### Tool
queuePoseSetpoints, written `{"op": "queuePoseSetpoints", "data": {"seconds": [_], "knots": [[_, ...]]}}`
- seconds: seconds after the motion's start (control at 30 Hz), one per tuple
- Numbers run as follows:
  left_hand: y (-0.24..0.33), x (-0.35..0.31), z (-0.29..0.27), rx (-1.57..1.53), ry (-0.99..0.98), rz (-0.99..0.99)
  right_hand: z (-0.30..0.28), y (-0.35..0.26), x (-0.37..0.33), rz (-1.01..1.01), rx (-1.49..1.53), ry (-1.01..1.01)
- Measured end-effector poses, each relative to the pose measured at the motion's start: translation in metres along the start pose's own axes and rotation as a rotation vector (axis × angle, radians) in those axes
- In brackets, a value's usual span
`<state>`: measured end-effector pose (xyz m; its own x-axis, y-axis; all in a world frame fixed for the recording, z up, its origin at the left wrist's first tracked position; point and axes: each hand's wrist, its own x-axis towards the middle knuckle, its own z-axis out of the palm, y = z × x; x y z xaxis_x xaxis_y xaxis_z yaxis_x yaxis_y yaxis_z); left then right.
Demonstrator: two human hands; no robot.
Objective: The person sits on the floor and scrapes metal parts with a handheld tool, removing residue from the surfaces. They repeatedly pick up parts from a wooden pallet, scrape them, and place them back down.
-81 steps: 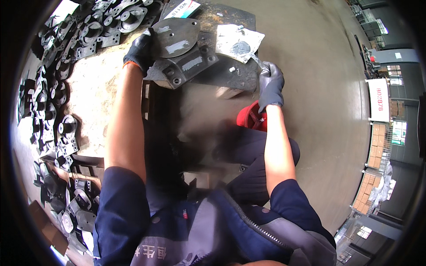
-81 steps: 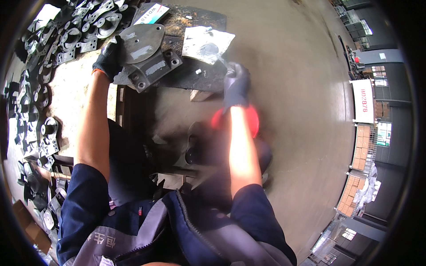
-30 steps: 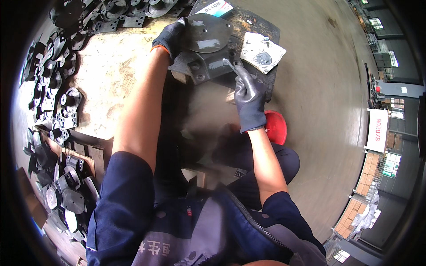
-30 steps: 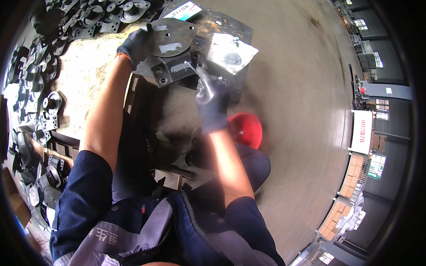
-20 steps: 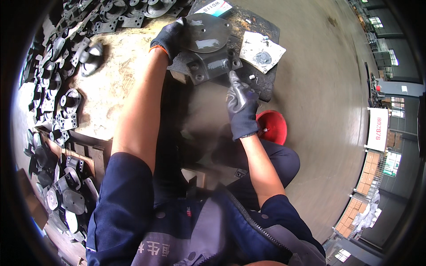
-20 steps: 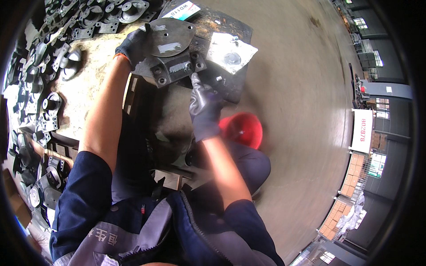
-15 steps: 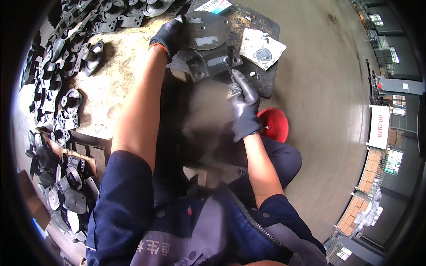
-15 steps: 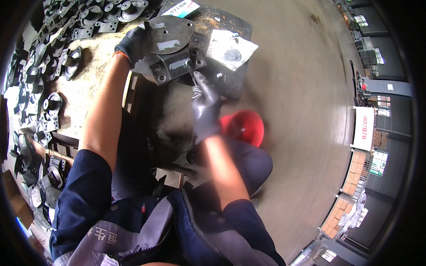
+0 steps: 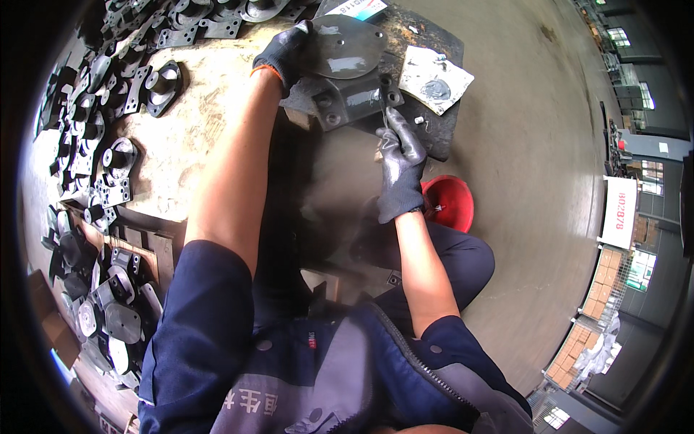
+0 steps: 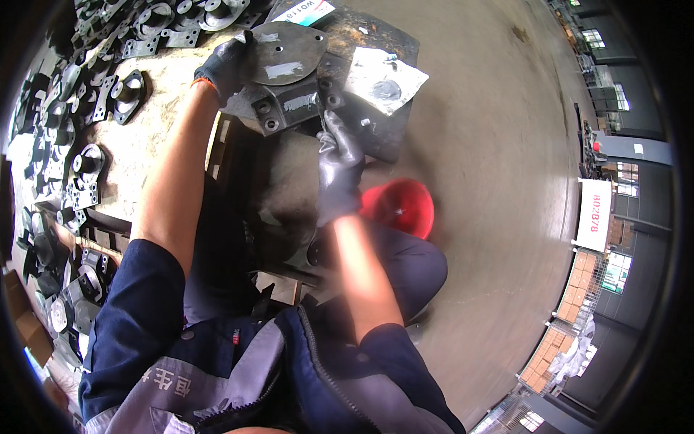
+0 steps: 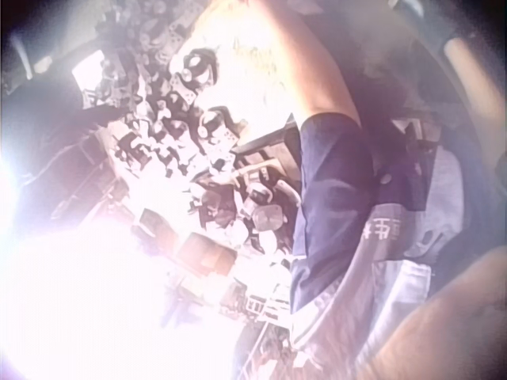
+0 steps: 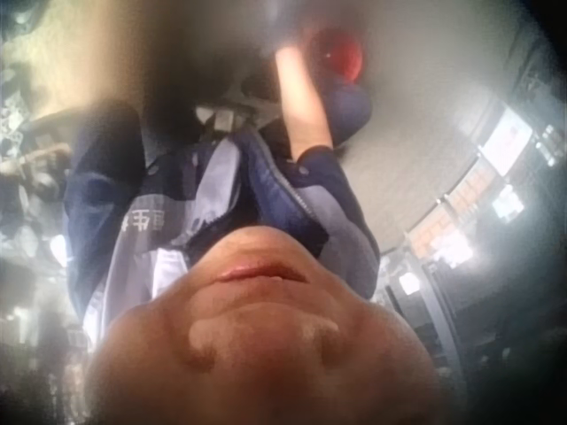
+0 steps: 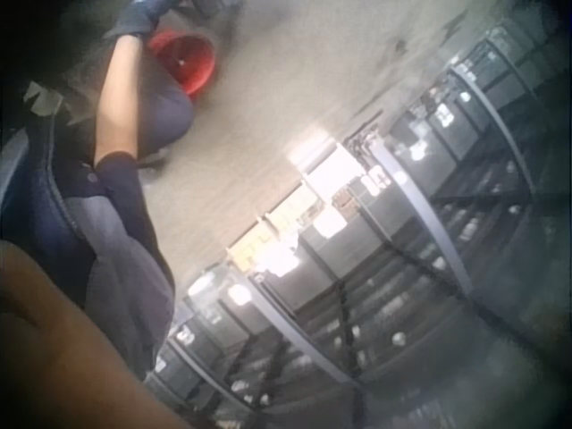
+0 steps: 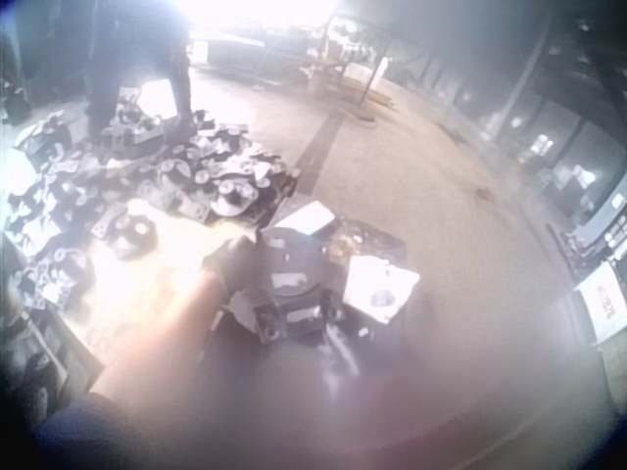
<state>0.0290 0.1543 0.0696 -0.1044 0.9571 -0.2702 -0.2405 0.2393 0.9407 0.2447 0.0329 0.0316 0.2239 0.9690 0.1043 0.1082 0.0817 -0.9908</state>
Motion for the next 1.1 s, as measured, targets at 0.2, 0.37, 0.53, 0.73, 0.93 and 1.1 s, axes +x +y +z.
{"op": "queuePoseSetpoints", "data": {"seconds": [0.2,0.37,0.53,0.73,0.93,1.1], "knots": [[0.002,-0.004,-0.001,0.081,0.032,0.045,0.001,0.016,-0.002,-0.106,-0.073,-0.021],[0.013,-0.016,0.004,0.048,0.063,-0.022,0.009,0.015,-0.006,-0.165,0.048,-0.022],[0.015,-0.018,0.007,-0.008,0.076,-0.056,0.013,0.002,-0.01,-0.114,-0.065,-0.025],[0.014,-0.018,0.007,0.019,0.084,-0.071,0.017,0.006,-0.013,0.074,0.347,-0.023],[0.013,-0.015,0.006,0.066,0.107,-0.084,0.022,0.004,-0.015,0.277,0.743,0.017],[0.01,-0.011,0.003,0.052,0.08,-0.056,0.022,-0.001,-0.02,0.083,0.358,-0.061]]}}
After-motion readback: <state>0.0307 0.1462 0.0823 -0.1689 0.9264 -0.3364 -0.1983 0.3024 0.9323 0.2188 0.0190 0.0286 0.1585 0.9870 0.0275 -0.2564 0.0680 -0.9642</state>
